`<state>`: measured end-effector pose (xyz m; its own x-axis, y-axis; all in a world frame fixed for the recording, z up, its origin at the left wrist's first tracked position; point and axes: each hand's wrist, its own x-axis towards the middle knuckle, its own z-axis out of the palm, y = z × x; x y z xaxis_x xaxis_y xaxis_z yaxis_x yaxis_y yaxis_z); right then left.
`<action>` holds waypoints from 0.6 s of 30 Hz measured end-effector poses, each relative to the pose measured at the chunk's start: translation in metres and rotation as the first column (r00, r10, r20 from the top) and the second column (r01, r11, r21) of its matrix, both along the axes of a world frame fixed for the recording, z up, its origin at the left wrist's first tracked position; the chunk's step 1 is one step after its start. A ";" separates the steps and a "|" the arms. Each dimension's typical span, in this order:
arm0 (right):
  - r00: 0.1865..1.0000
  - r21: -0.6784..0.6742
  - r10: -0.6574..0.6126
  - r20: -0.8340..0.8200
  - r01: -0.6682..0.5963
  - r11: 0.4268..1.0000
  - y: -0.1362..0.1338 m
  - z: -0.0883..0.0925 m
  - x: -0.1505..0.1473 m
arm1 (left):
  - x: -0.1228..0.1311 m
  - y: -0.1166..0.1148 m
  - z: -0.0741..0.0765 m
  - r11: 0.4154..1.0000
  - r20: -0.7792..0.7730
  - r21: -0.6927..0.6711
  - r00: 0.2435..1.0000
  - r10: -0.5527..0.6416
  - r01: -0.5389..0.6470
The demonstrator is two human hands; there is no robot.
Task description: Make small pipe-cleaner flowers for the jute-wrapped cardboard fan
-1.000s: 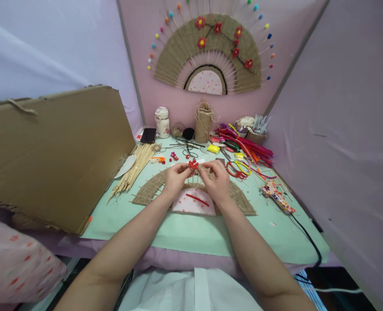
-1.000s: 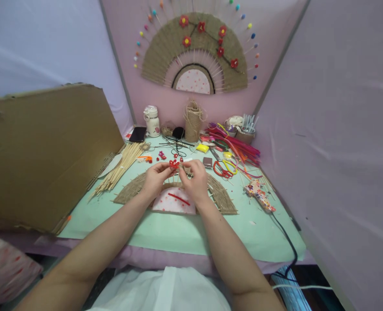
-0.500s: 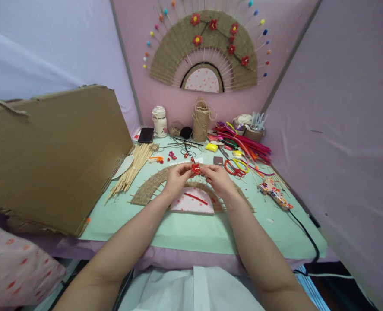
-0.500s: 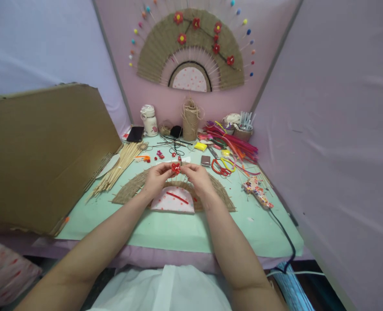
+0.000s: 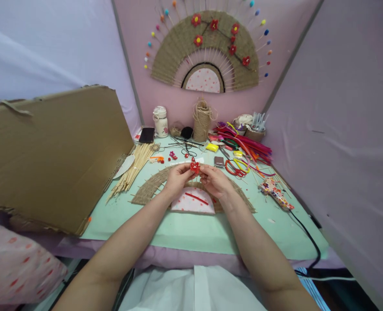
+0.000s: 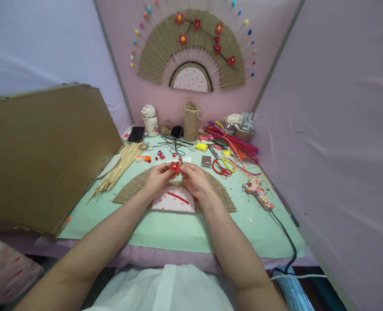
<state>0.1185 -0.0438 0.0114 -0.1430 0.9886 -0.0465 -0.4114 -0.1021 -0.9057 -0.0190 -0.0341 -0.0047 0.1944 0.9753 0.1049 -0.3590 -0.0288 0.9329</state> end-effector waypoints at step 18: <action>0.925 0.177 -0.105 0.364 0.042 0.983 0.005 -0.006 0.020 | -0.002 -0.001 0.003 0.999 -0.193 0.033 0.981 -0.025 0.032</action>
